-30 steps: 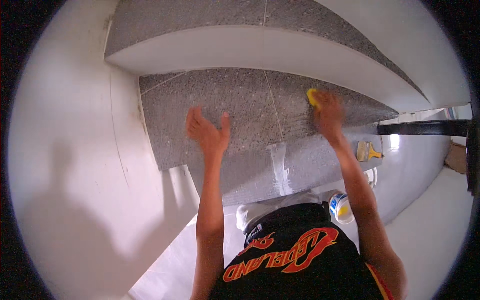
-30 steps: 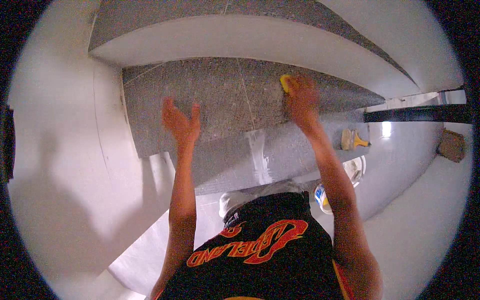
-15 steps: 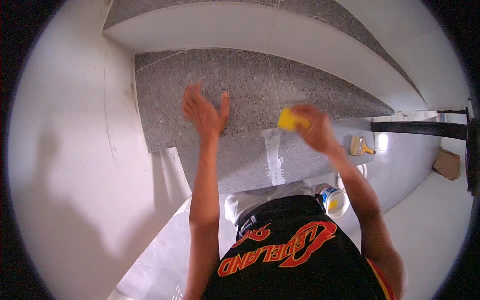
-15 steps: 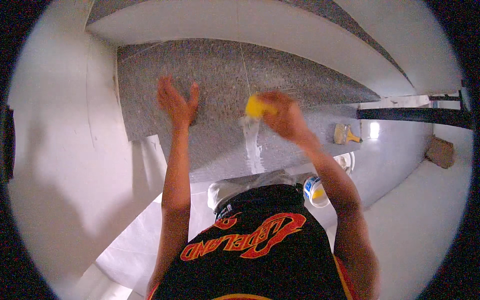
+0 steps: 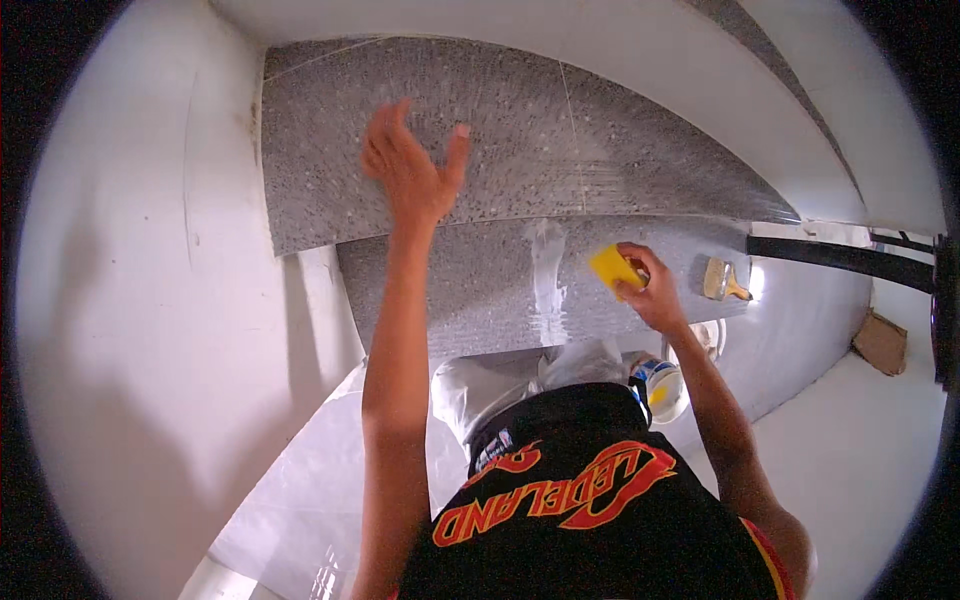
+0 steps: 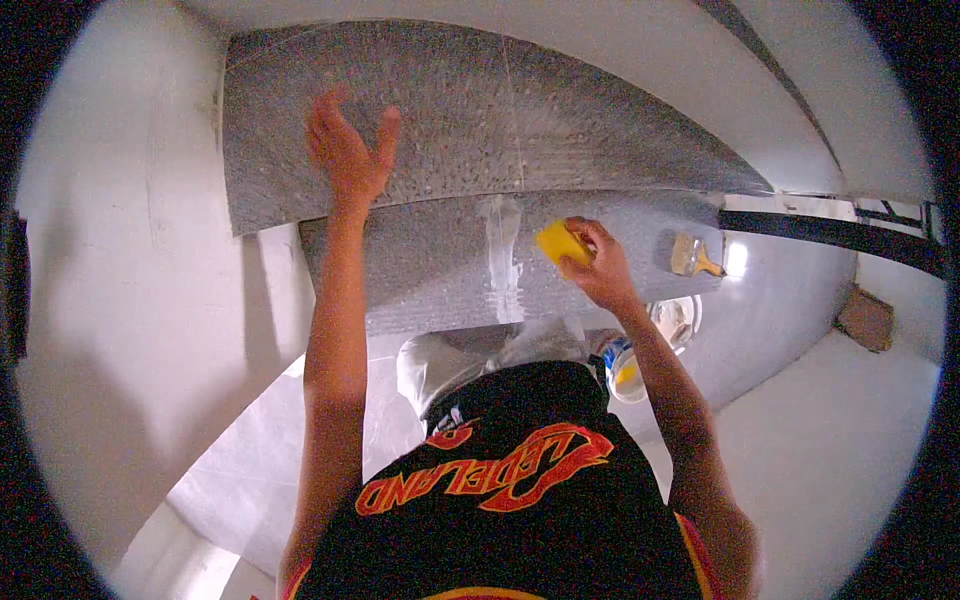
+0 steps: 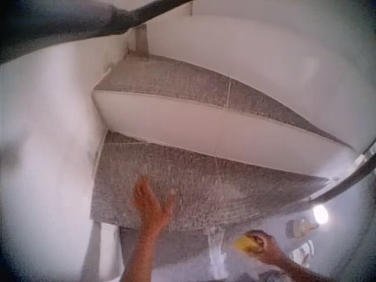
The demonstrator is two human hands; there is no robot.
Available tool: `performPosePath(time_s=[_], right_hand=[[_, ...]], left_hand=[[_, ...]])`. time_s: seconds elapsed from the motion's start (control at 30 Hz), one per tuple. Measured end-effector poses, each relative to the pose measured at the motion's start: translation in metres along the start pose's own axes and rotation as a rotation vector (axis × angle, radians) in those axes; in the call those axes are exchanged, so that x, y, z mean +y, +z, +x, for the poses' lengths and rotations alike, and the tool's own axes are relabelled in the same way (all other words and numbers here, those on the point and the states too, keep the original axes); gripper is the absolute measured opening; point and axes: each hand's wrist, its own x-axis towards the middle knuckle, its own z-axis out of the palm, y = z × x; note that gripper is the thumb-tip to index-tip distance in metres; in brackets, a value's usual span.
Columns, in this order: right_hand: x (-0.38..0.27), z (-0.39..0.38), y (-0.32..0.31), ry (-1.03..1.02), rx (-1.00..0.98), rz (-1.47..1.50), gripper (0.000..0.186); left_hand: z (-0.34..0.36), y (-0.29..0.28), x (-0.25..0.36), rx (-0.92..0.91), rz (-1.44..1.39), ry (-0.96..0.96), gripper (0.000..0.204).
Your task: Repairing and cleaning concrete stairs using a sponge, brush, and putty knife with adhesive.
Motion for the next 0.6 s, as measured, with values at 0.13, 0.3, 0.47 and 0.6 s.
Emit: performPosePath(time_s=[0.13,0.3,0.47,0.6], right_hand=[[0.020,0.005,0.056,-0.095,0.008,-0.223,0.041],[0.027,0.037,0.128,-0.644,0.028,-0.496,0.038],[0.058,0.038,0.180,-0.631,-0.032,-0.706,0.039],[0.058,0.062,0.178,-0.829,0.181,-0.663,0.042]], left_hand=[[-0.007,-0.015,-0.004,0.027,-0.015,0.026,0.063],[-0.109,-0.047,0.028,0.235,-0.467,-0.109,0.041],[-0.317,-0.096,0.025,0.052,-0.465,-0.558,0.033],[-0.475,-0.096,0.012,-0.276,-0.296,-0.918,0.034]])
